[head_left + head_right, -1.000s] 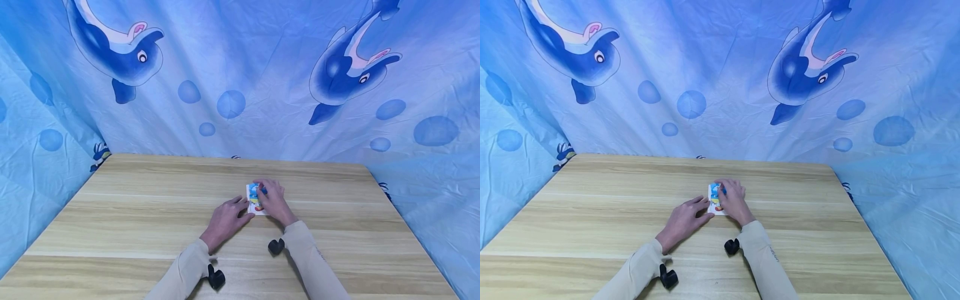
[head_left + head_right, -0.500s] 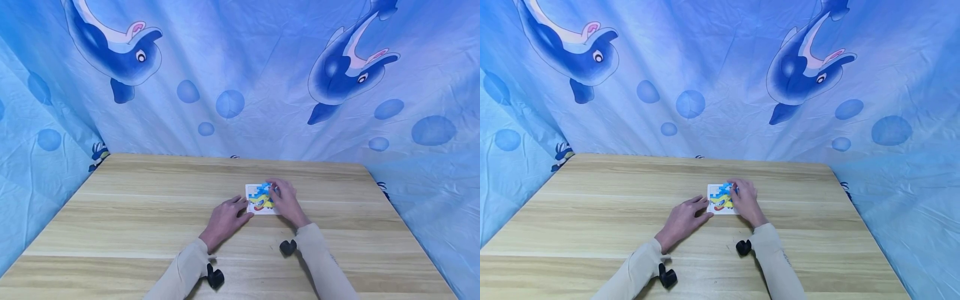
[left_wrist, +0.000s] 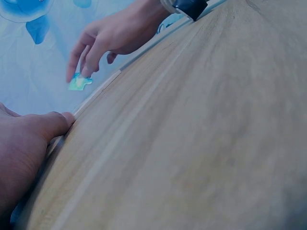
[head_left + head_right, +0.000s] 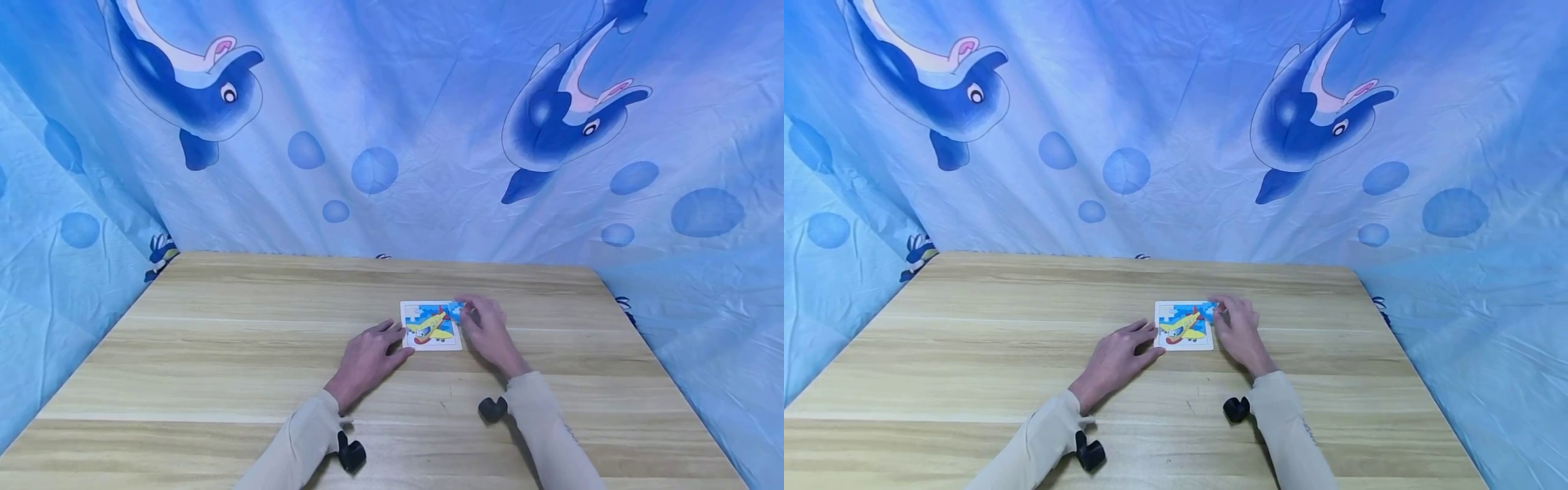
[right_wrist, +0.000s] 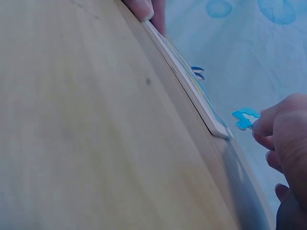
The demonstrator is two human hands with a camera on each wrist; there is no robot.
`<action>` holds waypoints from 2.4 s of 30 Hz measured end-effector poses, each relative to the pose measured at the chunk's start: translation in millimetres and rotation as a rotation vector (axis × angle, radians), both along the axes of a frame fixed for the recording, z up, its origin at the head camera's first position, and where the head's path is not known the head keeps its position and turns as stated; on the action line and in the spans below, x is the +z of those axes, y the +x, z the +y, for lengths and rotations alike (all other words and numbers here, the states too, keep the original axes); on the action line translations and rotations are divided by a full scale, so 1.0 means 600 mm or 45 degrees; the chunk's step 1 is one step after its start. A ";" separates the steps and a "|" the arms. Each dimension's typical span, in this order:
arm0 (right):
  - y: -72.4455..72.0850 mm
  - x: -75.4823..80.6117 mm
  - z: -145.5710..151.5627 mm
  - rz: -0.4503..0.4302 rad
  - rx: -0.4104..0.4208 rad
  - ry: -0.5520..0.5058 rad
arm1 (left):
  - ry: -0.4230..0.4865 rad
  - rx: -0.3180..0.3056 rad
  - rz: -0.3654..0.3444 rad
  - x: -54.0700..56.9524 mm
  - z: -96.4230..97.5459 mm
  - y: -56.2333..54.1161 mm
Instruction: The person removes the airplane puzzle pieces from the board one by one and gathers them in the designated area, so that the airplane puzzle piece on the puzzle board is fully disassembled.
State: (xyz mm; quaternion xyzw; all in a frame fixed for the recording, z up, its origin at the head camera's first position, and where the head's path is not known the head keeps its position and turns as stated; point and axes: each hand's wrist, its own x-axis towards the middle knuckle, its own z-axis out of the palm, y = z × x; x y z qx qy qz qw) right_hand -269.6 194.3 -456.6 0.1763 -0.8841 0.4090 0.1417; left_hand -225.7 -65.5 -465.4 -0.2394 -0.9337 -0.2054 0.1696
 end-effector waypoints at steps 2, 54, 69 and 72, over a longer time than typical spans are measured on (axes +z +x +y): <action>0.002 -0.001 0.008 0.006 -0.013 0.007 | -0.003 0.000 -0.004 0.001 0.000 0.000; 0.023 -0.015 0.064 -0.043 -0.167 0.236 | 0.010 0.016 -0.024 -0.001 0.002 0.002; 0.016 -0.017 0.068 0.063 -0.144 0.076 | 0.002 0.007 -0.011 -0.001 0.001 0.002; 0.015 -0.016 0.069 0.072 -0.136 0.001 | -0.001 0.007 -0.008 0.001 0.001 0.002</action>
